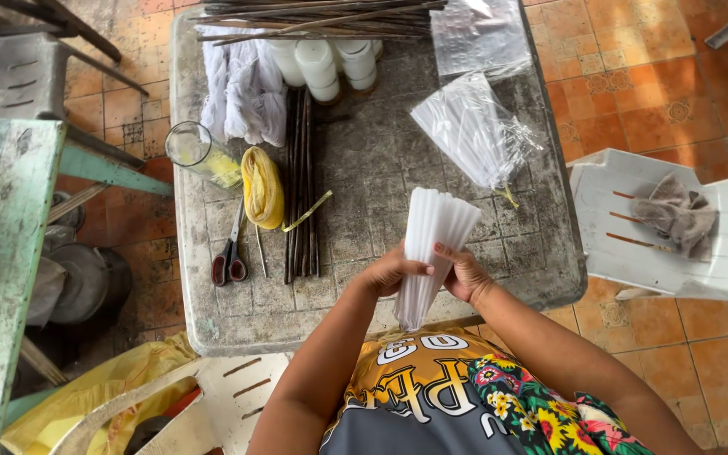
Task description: Assembling decorative paper fans by attaching pleated paper to wooden sticks and securing them with yellow ribbon.
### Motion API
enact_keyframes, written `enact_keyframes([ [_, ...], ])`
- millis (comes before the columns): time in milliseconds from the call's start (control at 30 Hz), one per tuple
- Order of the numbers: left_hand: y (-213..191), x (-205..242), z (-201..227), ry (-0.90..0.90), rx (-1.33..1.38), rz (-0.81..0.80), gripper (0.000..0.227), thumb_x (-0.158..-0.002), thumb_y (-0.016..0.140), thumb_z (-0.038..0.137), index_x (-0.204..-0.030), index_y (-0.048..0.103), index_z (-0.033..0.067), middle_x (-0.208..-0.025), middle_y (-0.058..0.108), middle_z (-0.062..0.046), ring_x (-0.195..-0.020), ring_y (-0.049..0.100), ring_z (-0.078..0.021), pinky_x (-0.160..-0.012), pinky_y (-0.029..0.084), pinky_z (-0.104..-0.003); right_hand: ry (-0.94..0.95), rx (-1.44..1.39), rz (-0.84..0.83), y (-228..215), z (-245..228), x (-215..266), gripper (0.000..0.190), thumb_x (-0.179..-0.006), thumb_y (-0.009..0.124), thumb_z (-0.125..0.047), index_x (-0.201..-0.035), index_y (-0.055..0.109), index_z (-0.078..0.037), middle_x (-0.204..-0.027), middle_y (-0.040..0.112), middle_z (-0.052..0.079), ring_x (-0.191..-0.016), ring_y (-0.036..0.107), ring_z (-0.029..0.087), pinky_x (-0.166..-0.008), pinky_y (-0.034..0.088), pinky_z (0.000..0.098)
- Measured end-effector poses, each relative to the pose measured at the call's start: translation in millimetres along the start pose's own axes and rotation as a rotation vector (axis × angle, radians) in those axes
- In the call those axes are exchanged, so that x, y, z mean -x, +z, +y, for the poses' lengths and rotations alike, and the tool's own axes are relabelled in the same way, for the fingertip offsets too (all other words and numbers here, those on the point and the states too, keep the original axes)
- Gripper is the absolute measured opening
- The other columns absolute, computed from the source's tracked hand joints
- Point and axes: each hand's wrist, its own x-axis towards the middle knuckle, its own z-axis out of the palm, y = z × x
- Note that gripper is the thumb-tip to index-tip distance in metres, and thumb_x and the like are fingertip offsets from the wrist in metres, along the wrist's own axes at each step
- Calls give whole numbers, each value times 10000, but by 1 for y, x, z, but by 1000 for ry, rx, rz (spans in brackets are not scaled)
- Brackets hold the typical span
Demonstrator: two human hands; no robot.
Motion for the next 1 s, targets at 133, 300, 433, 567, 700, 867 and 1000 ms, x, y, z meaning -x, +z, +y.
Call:
enact_keyframes([
  [133, -9, -18, -23, 30, -82, 30, 764, -610, 951, 41, -1255, 545, 94, -1094, 691, -135, -1052, 670, -323, -902, 561, -486, -63, -34, -10, -5, -8, 13, 359, -802, 796, -42, -1141, 704, -117, -978, 754, 158, -659, 657, 304, -698, 574, 445],
  [300, -10, -31, -32, 137, -174, 85, 708, -600, 989, 49, -1159, 562, 127, -1011, 716, -45, -961, 673, -200, -884, 564, -350, -152, -4, -46, -14, -17, 7, 492, -733, 810, 15, -1187, 658, -98, -980, 726, 139, -633, 619, 265, -605, 543, 386],
  [433, 4, -35, -35, 108, -134, 128, 708, -634, 978, 66, -1178, 528, 118, -1025, 692, -51, -954, 645, -204, -889, 553, -386, -135, 134, 52, -5, -30, 5, 523, -765, 842, -75, -1238, 619, -70, -1029, 723, 146, -718, 650, 253, -626, 549, 390],
  [567, -3, -81, -91, -51, 192, 208, 668, -749, 943, 71, -1253, 511, 136, -1082, 714, -93, -988, 698, -307, -913, 543, -508, 82, 544, 273, -32, -41, -30, 750, -730, 923, -182, -1358, 560, 8, -1105, 681, 178, -921, 663, 307, -775, 564, 431],
  [700, -10, -156, -159, -130, 360, 329, 768, -808, 901, 22, -1427, 476, 179, -1271, 652, -109, -1132, 666, -370, -963, 508, -615, 156, 902, 293, -80, -57, -82, 707, -705, 926, -181, -1301, 620, 44, -1080, 696, 236, -903, 707, 325, -680, 570, 411],
  [867, 20, -160, -140, -92, 329, 347, 901, -822, 827, -17, -1558, 320, 97, -1494, 438, -194, -1339, 445, -466, -1022, 340, -759, 13, 1385, 385, -68, -84, -90, 853, -728, 885, -327, -1439, 550, 4, -1383, 594, 293, -1309, 554, 448, -1066, 455, 564],
  [1000, 45, -143, -108, -9, 217, 391, 856, -785, 779, -65, -1536, 376, 11, -1485, 483, -255, -1326, 489, -488, -925, 496, -610, -160, 1648, 417, -144, -71, -151, 849, -726, 839, -528, -1479, 582, -233, -1382, 626, 158, -1293, 585, 371, -999, 503, 538],
])
